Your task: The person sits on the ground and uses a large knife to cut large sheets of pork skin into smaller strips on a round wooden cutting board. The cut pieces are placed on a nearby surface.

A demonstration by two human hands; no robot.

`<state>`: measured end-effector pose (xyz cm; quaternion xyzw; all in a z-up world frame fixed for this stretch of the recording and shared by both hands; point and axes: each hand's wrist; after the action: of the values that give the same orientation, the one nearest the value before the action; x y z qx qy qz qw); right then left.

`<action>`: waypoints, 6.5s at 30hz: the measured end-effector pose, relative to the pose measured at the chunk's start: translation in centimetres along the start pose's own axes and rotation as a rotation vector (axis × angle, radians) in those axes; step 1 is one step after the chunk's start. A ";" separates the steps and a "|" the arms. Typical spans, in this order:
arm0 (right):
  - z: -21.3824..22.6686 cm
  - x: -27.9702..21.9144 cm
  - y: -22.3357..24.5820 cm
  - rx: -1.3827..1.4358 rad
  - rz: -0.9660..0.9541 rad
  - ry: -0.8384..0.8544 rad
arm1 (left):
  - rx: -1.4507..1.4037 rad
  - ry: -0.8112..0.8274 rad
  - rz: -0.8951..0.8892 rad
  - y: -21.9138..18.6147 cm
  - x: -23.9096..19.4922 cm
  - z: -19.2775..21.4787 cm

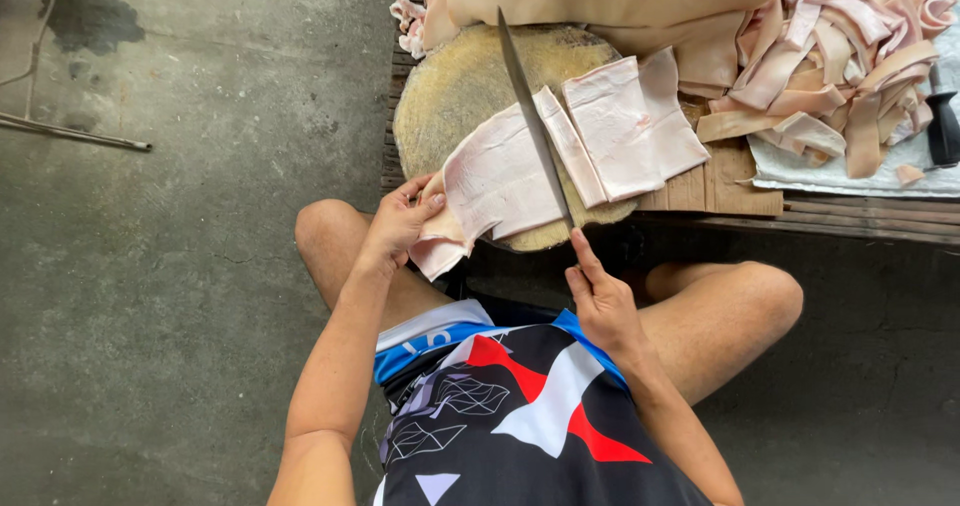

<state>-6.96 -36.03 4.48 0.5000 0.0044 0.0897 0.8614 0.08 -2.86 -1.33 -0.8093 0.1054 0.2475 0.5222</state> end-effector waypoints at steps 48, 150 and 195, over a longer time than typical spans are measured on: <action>-0.5 1.7 2.6 0.106 -0.266 0.166 | 0.177 0.050 0.061 -1.8 0.3 -3.3; 0.5 0.3 0.6 0.077 -0.123 -0.027 | 0.635 -0.070 -0.257 -3.2 2.4 -6.9; 1.2 1.8 -3.4 0.694 -0.623 0.235 | 0.254 0.050 -0.231 -2.9 -1.0 -9.5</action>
<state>-4.57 -38.41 2.25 0.7194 0.2808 -0.1237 0.6231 3.23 -10.25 4.63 -0.7493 0.0550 0.1502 0.6426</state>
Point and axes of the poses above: each hand's wrist, its own x-axis towards the middle knuckle, its own z-axis out of the back of the hand, y = z × x, and after that the axes turned 5 degrees about -y, right-handed
